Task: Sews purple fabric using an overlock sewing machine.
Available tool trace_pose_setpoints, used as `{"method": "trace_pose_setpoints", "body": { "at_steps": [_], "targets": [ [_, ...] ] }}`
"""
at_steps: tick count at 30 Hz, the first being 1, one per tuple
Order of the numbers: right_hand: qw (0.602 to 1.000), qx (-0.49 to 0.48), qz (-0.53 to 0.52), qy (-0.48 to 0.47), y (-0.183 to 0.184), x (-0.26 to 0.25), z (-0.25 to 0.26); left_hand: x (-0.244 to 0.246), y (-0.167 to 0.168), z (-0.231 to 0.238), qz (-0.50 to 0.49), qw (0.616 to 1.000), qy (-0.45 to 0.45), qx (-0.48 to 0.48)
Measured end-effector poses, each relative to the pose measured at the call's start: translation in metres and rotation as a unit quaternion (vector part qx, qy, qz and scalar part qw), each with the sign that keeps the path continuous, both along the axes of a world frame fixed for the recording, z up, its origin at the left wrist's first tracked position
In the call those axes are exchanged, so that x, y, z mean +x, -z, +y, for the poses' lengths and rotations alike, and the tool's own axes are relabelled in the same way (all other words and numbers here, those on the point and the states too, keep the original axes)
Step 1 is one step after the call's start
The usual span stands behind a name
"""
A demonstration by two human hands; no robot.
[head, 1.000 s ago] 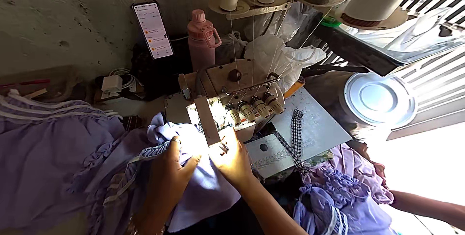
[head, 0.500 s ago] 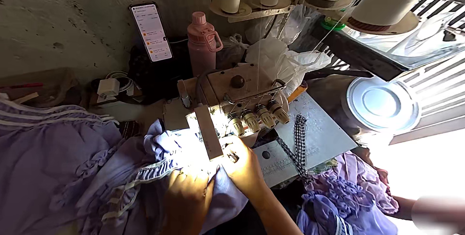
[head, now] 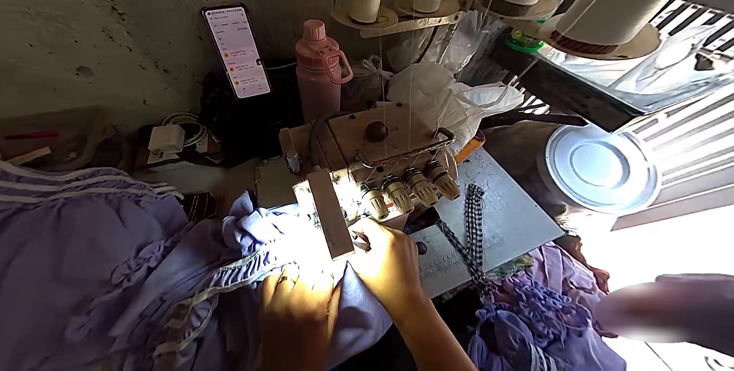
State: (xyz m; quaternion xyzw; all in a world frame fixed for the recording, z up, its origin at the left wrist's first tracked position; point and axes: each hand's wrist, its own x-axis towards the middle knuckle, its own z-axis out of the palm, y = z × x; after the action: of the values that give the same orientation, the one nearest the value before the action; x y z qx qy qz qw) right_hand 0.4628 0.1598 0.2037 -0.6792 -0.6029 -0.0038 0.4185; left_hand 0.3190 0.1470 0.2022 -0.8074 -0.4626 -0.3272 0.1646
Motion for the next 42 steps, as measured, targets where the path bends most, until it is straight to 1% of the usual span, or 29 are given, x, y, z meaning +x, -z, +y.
{"method": "trace_pose_setpoints", "body": {
  "at_steps": [3,5,6,7,8,9,10,11,13,14,16,18,19,21,23,24,26,28,31,34,36,40,42],
  "targets": [
    [0.999,0.014,-0.010,0.028,0.004,-0.005,0.001,0.002,0.004,-0.002,0.004,1.000,-0.012,0.008],
    [0.999,0.022,0.039,0.010,0.014,-0.004,-0.003,0.000,0.010,-0.002,-0.009,1.000,-0.002,0.010],
    [0.995,0.016,0.094,-0.016,0.021,-0.003,-0.008,-0.003,0.014,0.002,-0.024,0.999,0.017,0.014],
    [0.983,0.004,0.173,-0.055,0.030,-0.002,-0.015,-0.010,0.018,0.009,-0.046,0.998,0.047,0.011],
    [0.959,0.000,0.267,-0.100,0.037,-0.003,-0.024,-0.020,0.020,0.019,-0.070,0.994,0.078,-0.005],
    [0.925,-0.003,0.353,-0.138,0.043,-0.006,-0.034,-0.029,0.020,0.031,-0.094,0.990,0.105,-0.023],
    [0.898,0.000,0.410,-0.160,0.048,-0.011,-0.046,-0.039,0.017,0.042,-0.131,0.981,0.133,-0.054],
    [0.886,0.008,0.430,-0.174,0.054,-0.017,-0.056,-0.048,0.013,0.050,-0.174,0.969,0.156,-0.085],
    [0.893,0.034,0.401,-0.200,0.062,-0.024,-0.067,-0.061,-0.002,0.053,-0.231,0.943,0.189,-0.148],
    [0.899,0.047,0.384,-0.208,0.065,-0.024,-0.068,-0.061,-0.010,0.043,-0.227,0.944,0.178,-0.160],
    [0.896,0.053,0.384,-0.218,0.068,-0.023,-0.068,-0.051,-0.022,0.007,-0.196,0.949,0.148,-0.197],
    [0.882,0.046,0.408,-0.233,0.069,-0.021,-0.069,-0.036,-0.015,-0.027,-0.195,0.933,0.164,-0.253],
    [0.872,0.040,0.424,-0.242,0.070,-0.020,-0.068,-0.028,-0.005,-0.038,-0.201,0.928,0.175,-0.262],
    [0.853,0.020,0.454,-0.258,0.066,-0.018,-0.065,-0.014,0.012,-0.050,-0.197,0.934,0.173,-0.243],
    [0.845,-0.007,0.463,-0.267,0.061,-0.014,-0.062,-0.007,0.021,-0.056,-0.165,0.948,0.161,-0.219],
    [0.846,-0.014,0.463,-0.264,0.059,-0.012,-0.061,-0.006,0.021,-0.057,-0.146,0.950,0.162,-0.225],
    [0.852,-0.026,0.459,-0.252,0.056,-0.009,-0.060,-0.012,0.014,-0.058,-0.111,0.939,0.186,-0.267],
    [0.854,-0.033,0.458,-0.245,0.056,-0.007,-0.062,-0.018,0.002,-0.057,-0.110,0.930,0.205,-0.284],
    [0.855,-0.038,0.456,-0.244,0.055,-0.006,-0.065,-0.024,-0.017,-0.047,-0.086,0.964,0.150,-0.202],
    [0.865,-0.045,0.441,-0.235,0.050,-0.007,-0.067,-0.020,-0.010,-0.024,-0.006,0.992,0.073,-0.104],
    [0.865,-0.049,0.443,-0.230,0.049,-0.008,-0.071,-0.016,-0.005,-0.019,0.025,0.996,0.045,-0.079],
    [0.855,-0.049,0.467,-0.222,0.046,-0.012,-0.075,-0.012,-0.002,-0.022,0.053,0.996,0.019,-0.065],
    [0.863,-0.039,0.447,-0.232,0.044,-0.012,-0.075,-0.011,-0.001,-0.023,0.065,0.996,0.012,-0.058]
  ]
}}
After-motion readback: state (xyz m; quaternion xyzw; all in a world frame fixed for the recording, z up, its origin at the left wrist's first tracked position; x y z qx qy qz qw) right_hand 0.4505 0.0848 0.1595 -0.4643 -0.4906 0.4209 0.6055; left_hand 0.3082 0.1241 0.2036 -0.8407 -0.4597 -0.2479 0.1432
